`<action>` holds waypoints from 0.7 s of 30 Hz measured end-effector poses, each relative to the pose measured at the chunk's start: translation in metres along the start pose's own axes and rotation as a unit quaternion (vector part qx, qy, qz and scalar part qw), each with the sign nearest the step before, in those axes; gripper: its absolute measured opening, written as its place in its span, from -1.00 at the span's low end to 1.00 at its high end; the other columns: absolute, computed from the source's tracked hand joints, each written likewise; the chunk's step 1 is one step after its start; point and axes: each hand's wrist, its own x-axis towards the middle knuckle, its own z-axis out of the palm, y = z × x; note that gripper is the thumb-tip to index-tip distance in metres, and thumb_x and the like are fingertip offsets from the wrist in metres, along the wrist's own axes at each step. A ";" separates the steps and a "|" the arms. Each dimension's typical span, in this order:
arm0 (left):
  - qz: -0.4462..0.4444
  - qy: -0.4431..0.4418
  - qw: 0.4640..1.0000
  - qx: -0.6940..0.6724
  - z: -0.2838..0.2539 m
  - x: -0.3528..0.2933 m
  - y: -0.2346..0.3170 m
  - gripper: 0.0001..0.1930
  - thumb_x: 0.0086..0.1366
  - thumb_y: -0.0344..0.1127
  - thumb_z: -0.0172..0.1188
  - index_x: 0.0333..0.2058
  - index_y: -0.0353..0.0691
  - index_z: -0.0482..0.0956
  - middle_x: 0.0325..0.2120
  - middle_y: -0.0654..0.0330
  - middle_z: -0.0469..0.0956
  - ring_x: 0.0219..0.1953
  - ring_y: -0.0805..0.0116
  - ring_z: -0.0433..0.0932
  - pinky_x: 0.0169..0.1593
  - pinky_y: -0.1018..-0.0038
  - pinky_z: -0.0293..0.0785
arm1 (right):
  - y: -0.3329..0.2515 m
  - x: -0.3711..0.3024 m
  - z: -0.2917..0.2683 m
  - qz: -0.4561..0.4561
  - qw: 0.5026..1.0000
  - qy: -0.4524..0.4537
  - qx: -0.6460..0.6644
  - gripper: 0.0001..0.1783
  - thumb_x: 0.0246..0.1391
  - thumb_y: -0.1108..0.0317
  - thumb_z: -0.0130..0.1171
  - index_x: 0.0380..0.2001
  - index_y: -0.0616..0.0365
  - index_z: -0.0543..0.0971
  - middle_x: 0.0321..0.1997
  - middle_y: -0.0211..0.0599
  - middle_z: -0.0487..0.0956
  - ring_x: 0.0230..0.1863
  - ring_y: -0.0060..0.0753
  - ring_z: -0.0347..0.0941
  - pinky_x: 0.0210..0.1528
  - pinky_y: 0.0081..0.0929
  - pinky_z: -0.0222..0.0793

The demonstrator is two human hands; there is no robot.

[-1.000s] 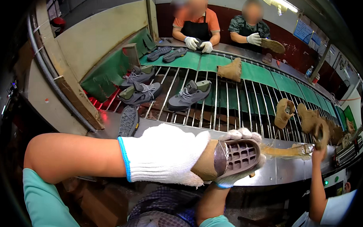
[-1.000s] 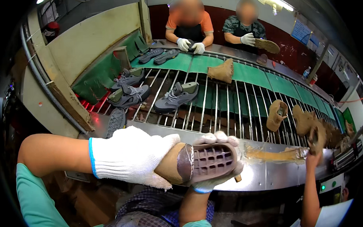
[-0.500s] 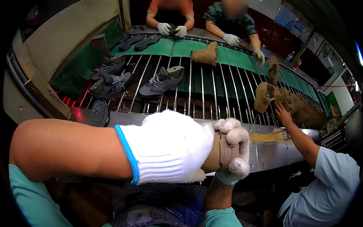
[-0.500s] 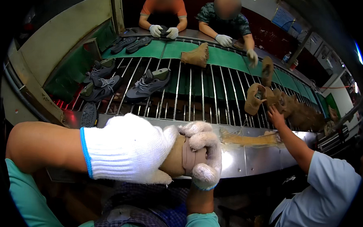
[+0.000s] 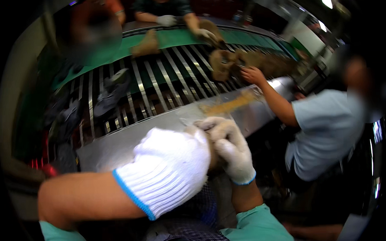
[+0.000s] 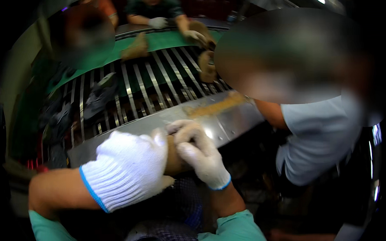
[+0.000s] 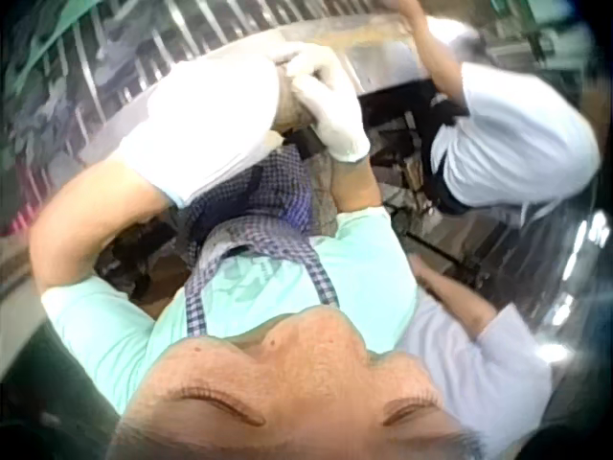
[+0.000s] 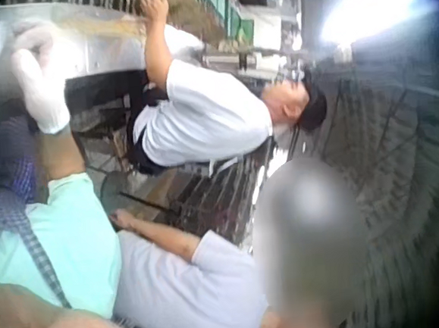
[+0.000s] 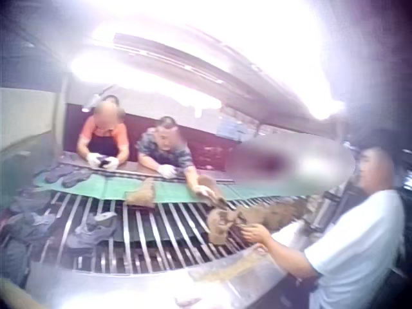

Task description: The person uses a small tool and a cloth to clean the exterior of shoes before placing the shoes onto a moving conveyor belt.

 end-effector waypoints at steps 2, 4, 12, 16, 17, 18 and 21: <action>0.098 0.058 0.993 0.005 0.032 0.019 0.005 -0.09 0.27 0.29 0.41 0.22 -0.48 0.43 -0.22 -0.04 0.77 -0.23 0.06 0.82 -0.03 0.16 0.71 | -0.016 -0.024 -0.017 0.025 0.990 -0.009 -0.136 -0.86 0.34 0.38 0.10 -0.11 0.15 0.54 0.21 -0.14 0.54 0.24 -0.28 0.46 0.40 -0.24 0.36; 0.023 -0.100 0.994 0.030 0.002 0.023 0.033 -0.02 0.24 0.33 0.43 0.27 -0.47 0.39 -0.23 0.02 0.77 -0.24 0.14 0.81 -0.07 0.21 0.69 | -0.040 -0.033 -0.017 0.061 0.967 -0.009 -0.246 -0.82 0.40 0.31 0.11 -0.07 0.16 0.55 0.18 -0.12 0.58 0.26 -0.27 0.50 0.43 -0.22 0.34; 0.023 0.037 0.998 0.054 -0.003 0.024 0.014 -0.20 0.10 0.25 0.45 0.05 -0.38 0.61 -0.35 -0.01 0.77 -0.25 0.06 0.82 -0.13 0.18 0.73 | 0.042 -0.016 -0.050 0.082 0.987 0.140 -0.013 -0.61 0.55 0.14 0.05 0.22 0.14 0.60 0.18 -0.36 0.62 0.21 -0.43 0.50 0.33 -0.35 0.44; -0.078 0.235 0.959 -0.135 0.023 0.009 -0.072 -0.23 -0.08 0.19 0.56 -0.01 -0.30 0.67 -0.29 -0.17 0.76 -0.16 -0.07 0.79 0.00 0.17 0.68 | 0.127 -0.039 -0.072 0.117 0.809 0.083 -0.570 -0.43 0.38 0.04 0.23 0.35 0.03 0.55 0.29 -0.05 0.59 0.31 0.05 0.51 0.41 -0.14 0.40; -0.128 0.252 0.942 -0.180 0.041 -0.004 -0.107 -0.23 -0.03 0.17 0.57 0.01 -0.32 0.65 -0.24 -0.15 0.76 -0.14 0.00 0.79 0.01 0.20 0.69 | 0.129 -0.037 -0.060 0.105 0.834 0.001 -0.542 -0.40 0.32 0.01 0.27 0.35 -0.06 0.55 0.29 -0.06 0.59 0.30 0.10 0.50 0.41 -0.07 0.40; -0.159 0.288 0.915 -0.232 0.058 -0.014 -0.140 -0.23 0.02 0.16 0.58 0.04 -0.35 0.62 -0.19 -0.13 0.77 -0.12 0.07 0.80 0.01 0.22 0.70 | 0.121 -0.026 -0.060 0.082 0.839 -0.074 -0.533 -0.38 0.27 -0.02 0.30 0.36 -0.15 0.56 0.29 -0.06 0.59 0.29 0.14 0.50 0.40 0.00 0.39; -0.142 0.358 0.725 -0.572 0.166 -0.054 -0.228 -0.37 0.26 -0.13 0.52 0.15 -0.44 0.53 -0.06 0.03 0.71 -0.10 0.25 0.72 0.03 0.28 0.70 | 0.182 -0.034 -0.075 0.022 0.796 0.033 -0.604 -0.41 0.25 0.01 0.31 0.34 -0.27 0.58 0.25 -0.10 0.60 0.25 0.13 0.51 0.35 0.08 0.40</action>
